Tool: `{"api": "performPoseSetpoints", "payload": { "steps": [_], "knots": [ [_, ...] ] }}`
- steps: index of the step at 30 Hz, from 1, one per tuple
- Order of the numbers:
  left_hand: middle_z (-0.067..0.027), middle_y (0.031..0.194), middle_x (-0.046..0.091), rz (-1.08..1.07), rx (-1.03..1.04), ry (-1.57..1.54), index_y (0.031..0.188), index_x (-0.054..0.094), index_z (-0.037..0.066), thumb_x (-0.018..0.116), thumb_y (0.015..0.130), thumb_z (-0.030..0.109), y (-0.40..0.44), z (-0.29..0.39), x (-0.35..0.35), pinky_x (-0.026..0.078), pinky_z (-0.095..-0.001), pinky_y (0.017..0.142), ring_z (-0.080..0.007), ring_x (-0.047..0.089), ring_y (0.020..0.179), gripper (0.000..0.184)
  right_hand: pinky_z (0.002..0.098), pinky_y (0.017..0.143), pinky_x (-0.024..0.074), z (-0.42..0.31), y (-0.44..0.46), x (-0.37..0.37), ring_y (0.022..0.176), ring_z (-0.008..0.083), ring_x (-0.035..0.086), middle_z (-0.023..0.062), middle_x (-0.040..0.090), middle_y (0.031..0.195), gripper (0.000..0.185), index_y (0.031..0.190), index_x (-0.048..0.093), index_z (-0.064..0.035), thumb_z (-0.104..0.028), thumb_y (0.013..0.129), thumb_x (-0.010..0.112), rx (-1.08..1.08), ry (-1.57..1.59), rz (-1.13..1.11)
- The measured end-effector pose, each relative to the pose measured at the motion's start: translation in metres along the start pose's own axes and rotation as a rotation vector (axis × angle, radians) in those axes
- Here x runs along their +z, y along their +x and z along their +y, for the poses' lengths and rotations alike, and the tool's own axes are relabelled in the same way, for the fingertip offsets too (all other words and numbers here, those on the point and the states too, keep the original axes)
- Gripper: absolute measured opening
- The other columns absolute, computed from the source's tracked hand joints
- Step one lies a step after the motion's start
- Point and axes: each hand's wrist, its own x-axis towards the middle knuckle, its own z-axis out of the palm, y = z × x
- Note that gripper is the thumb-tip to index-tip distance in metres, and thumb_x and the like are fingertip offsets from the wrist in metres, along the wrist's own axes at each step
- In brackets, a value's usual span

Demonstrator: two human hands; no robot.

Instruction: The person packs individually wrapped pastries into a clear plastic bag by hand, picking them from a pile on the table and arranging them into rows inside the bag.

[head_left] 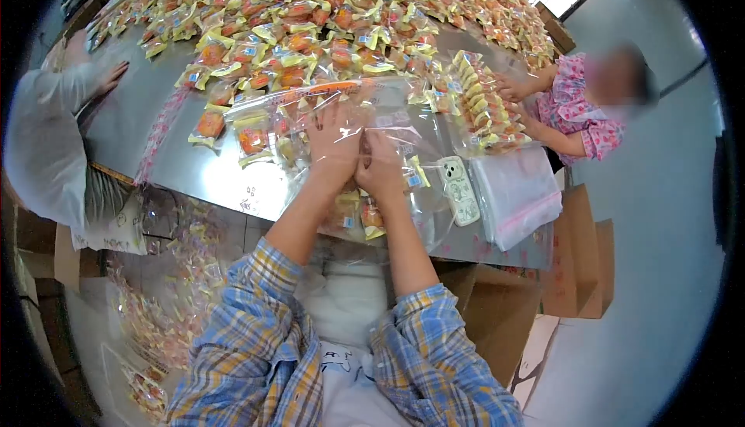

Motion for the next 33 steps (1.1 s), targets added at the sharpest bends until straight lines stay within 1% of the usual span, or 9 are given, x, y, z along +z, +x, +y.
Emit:
{"api": "performPoseSetpoints", "payload": {
  "steps": [2, 5, 9, 12, 16, 19, 23, 26, 33],
  "knots": [
    [-0.0108, 0.145, 0.055, -0.01, -0.036, -0.017, 0.142, 0.06, 0.027, 0.06, 0.091, 0.019, 0.006, -0.005, 0.001, 0.022, -0.0643, 0.114, -0.0301, 0.045, 0.143, 0.052, 0.0472, 0.092, 0.0509, -0.007, -0.001, -0.003, 0.104, 0.0424, 0.061, 0.0201, 0.063, 0.12, 0.051, 0.127, 0.06, 0.0, -0.01, 0.078, 0.066, -0.103, -0.005, 0.082],
    [-0.0072, 0.14, 0.057, 0.119, 0.008, 0.027, 0.137, 0.063, 0.024, 0.06, 0.092, 0.021, 0.001, -0.015, 0.011, 0.028, -0.0617, 0.111, -0.0292, 0.048, 0.139, 0.045, 0.0475, 0.097, 0.0498, -0.015, -0.002, -0.012, 0.107, 0.0427, 0.061, 0.0192, 0.061, 0.122, 0.057, 0.127, 0.06, 0.0, -0.011, 0.072, 0.065, -0.029, 0.047, -0.031],
    [-0.0069, 0.138, 0.057, 0.074, -0.062, -0.101, 0.135, 0.064, 0.02, 0.065, 0.092, 0.024, 0.004, -0.009, -0.003, 0.031, -0.0561, 0.11, -0.028, 0.049, 0.135, 0.043, 0.0485, 0.092, 0.0509, -0.005, -0.002, -0.002, 0.102, 0.0412, 0.061, 0.0205, 0.06, 0.12, 0.056, 0.126, 0.061, -0.0022, -0.011, 0.071, 0.066, -0.207, -0.135, 0.166],
    [-0.0075, 0.139, 0.057, 0.08, -0.075, -0.115, 0.136, 0.063, 0.019, 0.069, 0.091, 0.026, 0.002, -0.011, -0.003, 0.031, -0.0536, 0.111, -0.0277, 0.05, 0.134, 0.046, 0.047, 0.094, 0.0525, 0.009, -0.01, 0.002, 0.106, 0.0397, 0.062, 0.0188, 0.06, 0.121, 0.054, 0.125, 0.06, -0.0055, -0.007, 0.071, 0.065, 0.063, 0.081, 0.203],
    [-0.0074, 0.143, 0.056, 0.108, -0.049, 0.045, 0.141, 0.059, 0.016, 0.067, 0.092, 0.024, 0.0, -0.007, -0.003, 0.028, -0.0555, 0.113, -0.0258, 0.046, 0.14, 0.051, 0.0394, 0.086, 0.053, 0.001, -0.008, -0.007, 0.1, 0.0307, 0.061, 0.0175, 0.057, 0.111, 0.041, 0.119, 0.06, -0.0015, -0.001, 0.079, 0.065, 0.175, 0.289, 0.428],
    [-0.0125, 0.146, 0.054, 0.053, -0.047, 0.101, 0.137, 0.06, 0.012, 0.066, 0.088, 0.017, 0.002, 0.003, -0.001, 0.029, -0.0655, 0.113, -0.031, 0.045, 0.142, 0.05, 0.042, 0.091, 0.0533, 0.005, -0.004, -0.004, 0.1, 0.0327, 0.063, 0.0193, 0.057, 0.119, 0.037, 0.129, 0.056, -0.0022, -0.011, 0.093, 0.064, 0.191, 0.238, 0.489],
    [-0.0116, 0.147, 0.054, 0.072, -0.03, -0.023, 0.136, 0.061, 0.011, 0.063, 0.09, 0.014, 0.002, 0.004, -0.007, 0.031, -0.0661, 0.11, -0.0317, 0.046, 0.142, 0.046, 0.0434, 0.098, 0.0518, 0.014, 0.003, 0.007, 0.109, 0.034, 0.063, 0.0218, 0.057, 0.125, 0.044, 0.138, 0.052, -0.0028, -0.022, 0.1, 0.064, 0.221, 0.265, 0.554],
    [-0.0111, 0.145, 0.056, 0.081, -0.07, -0.043, 0.134, 0.063, 0.01, 0.062, 0.09, 0.014, 0.001, 0.008, -0.013, 0.037, -0.0616, 0.108, -0.0311, 0.049, 0.139, 0.045, 0.0369, 0.099, 0.0504, 0.016, 0.002, 0.011, 0.115, 0.025, 0.061, 0.0185, 0.054, 0.129, 0.04, 0.132, 0.052, 0.0019, -0.017, 0.1, 0.068, 0.228, 0.498, 0.414],
    [-0.0136, 0.139, 0.063, 0.17, 0.002, -0.14, 0.13, 0.067, 0.011, 0.07, 0.087, 0.016, -0.002, -0.002, -0.002, 0.053, -0.0455, 0.099, -0.0356, 0.057, 0.13, 0.043, 0.0429, 0.108, 0.0451, 0.027, 0.003, -0.002, 0.122, 0.0378, 0.057, 0.0188, 0.055, 0.13, 0.06, 0.137, 0.055, -0.0037, -0.018, 0.083, 0.078, 0.044, 0.147, 0.05]
  ]
}}
